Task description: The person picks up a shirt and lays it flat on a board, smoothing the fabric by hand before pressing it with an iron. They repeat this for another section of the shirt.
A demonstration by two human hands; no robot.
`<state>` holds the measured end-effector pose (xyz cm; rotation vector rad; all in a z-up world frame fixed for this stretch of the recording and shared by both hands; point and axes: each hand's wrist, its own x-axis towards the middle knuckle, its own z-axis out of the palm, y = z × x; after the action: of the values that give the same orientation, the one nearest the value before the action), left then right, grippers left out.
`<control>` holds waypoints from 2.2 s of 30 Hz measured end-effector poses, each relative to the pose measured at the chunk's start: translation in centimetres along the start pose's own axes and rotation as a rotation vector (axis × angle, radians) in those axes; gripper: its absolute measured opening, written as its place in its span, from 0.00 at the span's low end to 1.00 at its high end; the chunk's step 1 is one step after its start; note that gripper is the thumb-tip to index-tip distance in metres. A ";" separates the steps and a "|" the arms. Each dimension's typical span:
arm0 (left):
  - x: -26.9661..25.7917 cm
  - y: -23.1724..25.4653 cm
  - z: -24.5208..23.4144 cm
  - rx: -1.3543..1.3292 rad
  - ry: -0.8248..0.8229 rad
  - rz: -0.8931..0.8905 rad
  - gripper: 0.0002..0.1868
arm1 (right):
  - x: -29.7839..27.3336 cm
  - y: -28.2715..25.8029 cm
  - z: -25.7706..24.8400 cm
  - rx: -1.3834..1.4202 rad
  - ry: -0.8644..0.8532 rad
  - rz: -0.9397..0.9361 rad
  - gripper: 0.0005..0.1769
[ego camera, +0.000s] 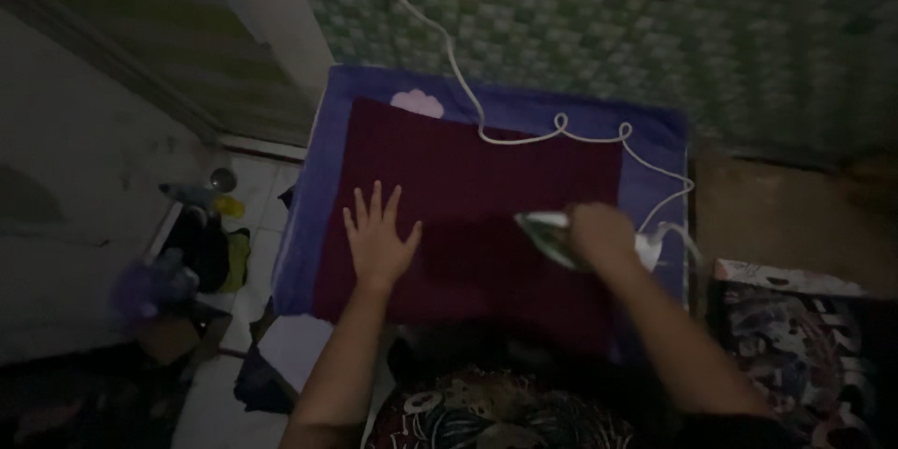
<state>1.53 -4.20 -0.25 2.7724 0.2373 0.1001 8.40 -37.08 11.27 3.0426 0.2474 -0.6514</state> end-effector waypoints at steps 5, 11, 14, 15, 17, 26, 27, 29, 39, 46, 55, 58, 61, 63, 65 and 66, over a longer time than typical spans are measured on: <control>1.6 0.3 -0.3 0.041 -0.018 -0.059 0.43 | -0.1 -0.9 1.1 -0.012 0.057 0.037 0.25; 3.2 0.4 -0.2 0.077 -0.024 -0.067 0.43 | 5.6 3.2 -1.2 0.007 0.231 0.225 0.31; 3.4 0.3 0.3 0.105 -0.042 -0.083 0.40 | 8.4 5.3 -1.6 -0.009 0.309 0.217 0.33; 3.5 0.2 0.4 0.107 -0.043 -0.085 0.40 | 9.3 5.6 -1.6 -0.009 0.308 0.215 0.33; 3.5 0.0 0.7 0.136 0.001 -0.060 0.35 | 10.6 6.1 -1.8 -0.023 0.336 0.234 0.32; 3.6 -0.2 1.3 0.122 0.016 -0.075 0.32 | 8.9 5.4 -2.6 -0.098 0.085 0.040 0.29; 3.7 -0.2 1.5 0.120 0.017 -0.074 0.32 | 8.2 4.9 -1.7 -0.096 0.085 -0.032 0.25; 3.7 -0.2 1.8 0.164 0.031 -0.081 0.31 | 6.8 3.8 0.8 -0.096 0.153 -0.195 0.19; 3.6 0.3 1.0 0.114 0.070 -0.101 0.30 | 12.9 -0.1 -0.9 0.021 0.274 -0.125 0.28; 3.8 0.0 1.3 0.097 0.127 -0.074 0.28 | 13.4 -1.6 -5.3 -0.024 0.316 -0.100 0.32; 3.9 0.5 1.0 0.120 0.050 -0.137 0.28 | 7.4 1.4 0.3 -0.197 0.277 -0.377 0.29; 4.0 0.5 1.2 0.132 0.031 -0.159 0.29 | 6.1 3.2 0.8 -0.042 0.203 -0.253 0.23; 4.1 0.3 1.4 0.139 0.036 -0.153 0.29 | 8.0 4.8 -0.8 -0.008 0.138 -0.033 0.26; 3.9 0.2 1.6 0.146 0.045 -0.137 0.29 | 9.2 5.7 -1.5 0.000 0.240 -0.010 0.28; 3.8 0.2 1.7 0.128 0.089 -0.126 0.29 | 10.7 6.0 -2.4 0.004 0.343 0.010 0.30; 3.8 0.2 1.7 0.126 0.090 -0.125 0.29 | 11.5 5.9 -2.8 -0.014 0.305 0.071 0.32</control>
<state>5.46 -4.28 -1.60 2.8720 0.4541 0.1846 20.77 -41.04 9.05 3.1087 0.1459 -0.1778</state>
